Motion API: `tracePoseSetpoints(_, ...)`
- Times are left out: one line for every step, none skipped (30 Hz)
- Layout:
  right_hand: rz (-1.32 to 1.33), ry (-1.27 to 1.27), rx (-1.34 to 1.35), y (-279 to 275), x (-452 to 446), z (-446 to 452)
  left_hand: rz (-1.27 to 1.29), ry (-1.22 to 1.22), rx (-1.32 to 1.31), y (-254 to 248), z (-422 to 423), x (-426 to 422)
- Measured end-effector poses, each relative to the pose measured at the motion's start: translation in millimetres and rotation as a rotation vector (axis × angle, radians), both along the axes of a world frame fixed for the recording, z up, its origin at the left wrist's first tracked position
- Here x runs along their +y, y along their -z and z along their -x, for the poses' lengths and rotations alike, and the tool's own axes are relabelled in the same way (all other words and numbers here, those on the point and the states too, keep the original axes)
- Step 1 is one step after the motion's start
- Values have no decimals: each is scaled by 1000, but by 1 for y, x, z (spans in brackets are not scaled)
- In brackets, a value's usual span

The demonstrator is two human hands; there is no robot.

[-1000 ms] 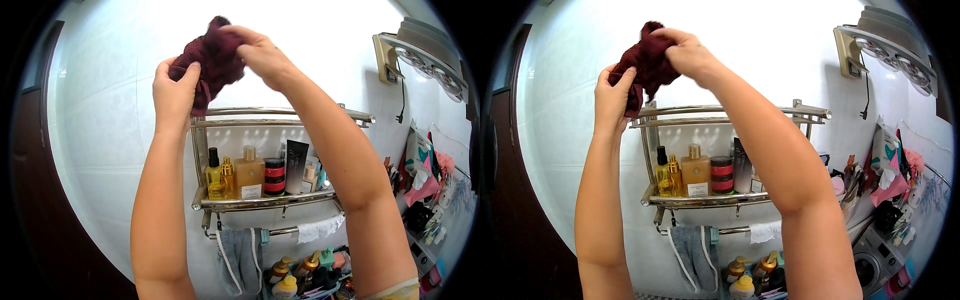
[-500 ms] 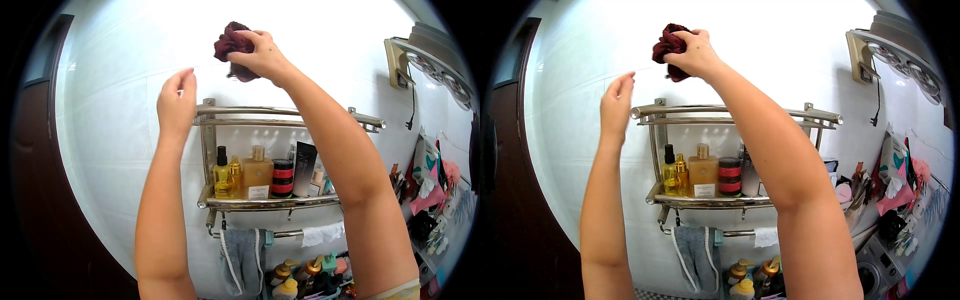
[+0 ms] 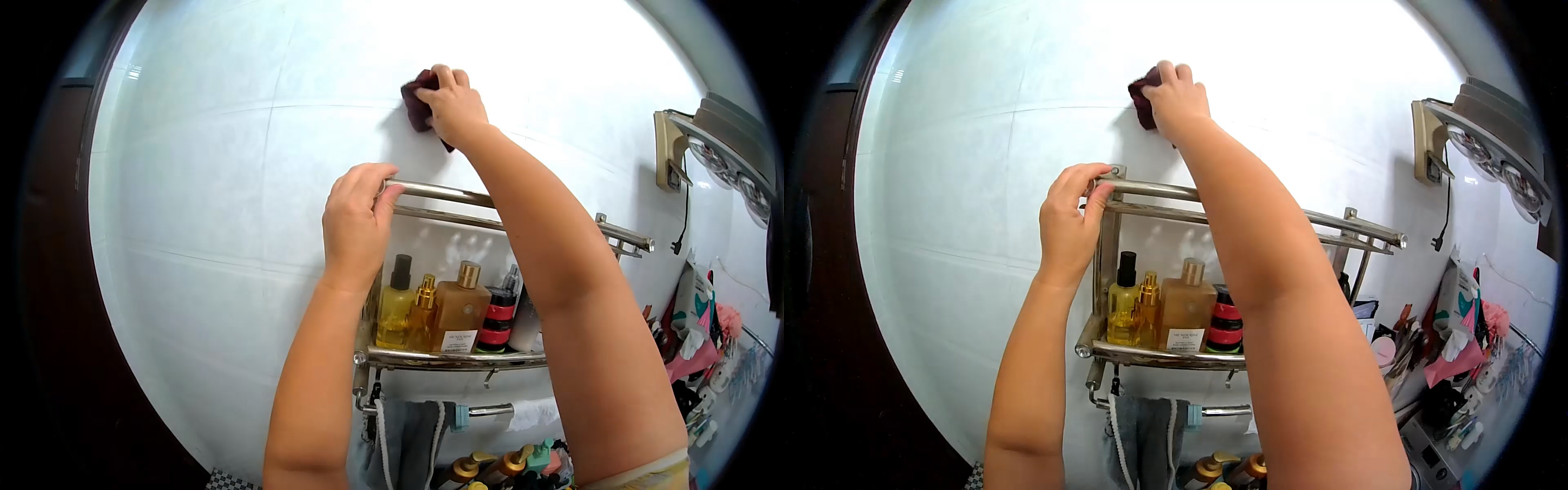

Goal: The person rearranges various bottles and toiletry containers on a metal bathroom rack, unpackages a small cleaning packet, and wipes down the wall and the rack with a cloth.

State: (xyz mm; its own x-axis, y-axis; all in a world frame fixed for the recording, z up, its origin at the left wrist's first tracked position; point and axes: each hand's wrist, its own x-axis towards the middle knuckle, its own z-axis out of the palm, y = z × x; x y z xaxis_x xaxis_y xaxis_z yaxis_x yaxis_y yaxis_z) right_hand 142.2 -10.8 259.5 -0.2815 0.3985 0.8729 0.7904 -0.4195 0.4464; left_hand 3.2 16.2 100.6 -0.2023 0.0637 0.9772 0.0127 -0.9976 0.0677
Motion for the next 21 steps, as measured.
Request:
tracePoseSetpoints(2, 6, -2, 0, 3, -1, -3, -10, 6, 0, 0, 1)
tracePoseSetpoints(98, -25, -5, 0, 5, -3, 0, -4, 6, 0, 1, 2)
tracePoseSetpoints(196, -54, -4, 0, 4, -4, -18, -24, -4, -1, 1, 3)
tracePoseSetpoints(300, -82, -48, -1, 0, -8, -34, -40, -11, 0, -1, 4)
tracePoseSetpoints(304, -71, -40, 2, -2, -12, -31, -27, -5, 0, -2, 3)
tracePoseSetpoints(413, -96, -125, 4, -4, -16, -36, -18, -16, 0, -2, 3)
tracePoseSetpoints(525, -125, -211, 6, -5, -19, -39, -11, -29, 0, -2, 2)
tracePoseSetpoints(591, -118, -264, 8, -6, -20, -37, 15, -33, 0, -1, 1)
tracePoseSetpoints(595, -116, -261, 12, -4, -21, -33, 18, -31, 0, -1, 1)
tracePoseSetpoints(684, -157, -327, 17, -2, -21, -36, 13, -20, 0, 0, 1)
tracePoseSetpoints(773, -196, -394, 21, 0, -22, -39, 10, -11, -1, 1, 1)
tracePoseSetpoints(814, -197, -413, 25, -1, -20, -37, 17, -13, -1, 1, 2)
tracePoseSetpoints(819, -191, -414, 28, -4, -19, -39, 11, -12, -1, 1, 2)
tracePoseSetpoints(867, -126, -355, 29, -7, -17, -42, 4, -11, -1, 1, 3)
tracePoseSetpoints(910, -62, -296, 29, -9, -15, -41, 7, -13, -1, 1, 3)
tracePoseSetpoints(920, -17, -300, 30, -11, -21, -45, 15, -9, -2, 2, 4)
tracePoseSetpoints(926, -14, -302, 29, -15, -24, -46, 23, -7, -1, 2, 4)
tracePoseSetpoints(946, 33, -325, 29, -22, -25, -42, 25, -9, -1, 3, 3)
tracePoseSetpoints(963, 76, -346, 29, -30, -26, -43, 4, 9, -1, 5, 2)
tracePoseSetpoints(965, 94, -265, 29, -40, -26, -43, -18, 26, -2, 6, 1)
tracePoseSetpoints(967, 94, -264, 28, -48, -28, -41, -17, 27, -2, 7, 2)
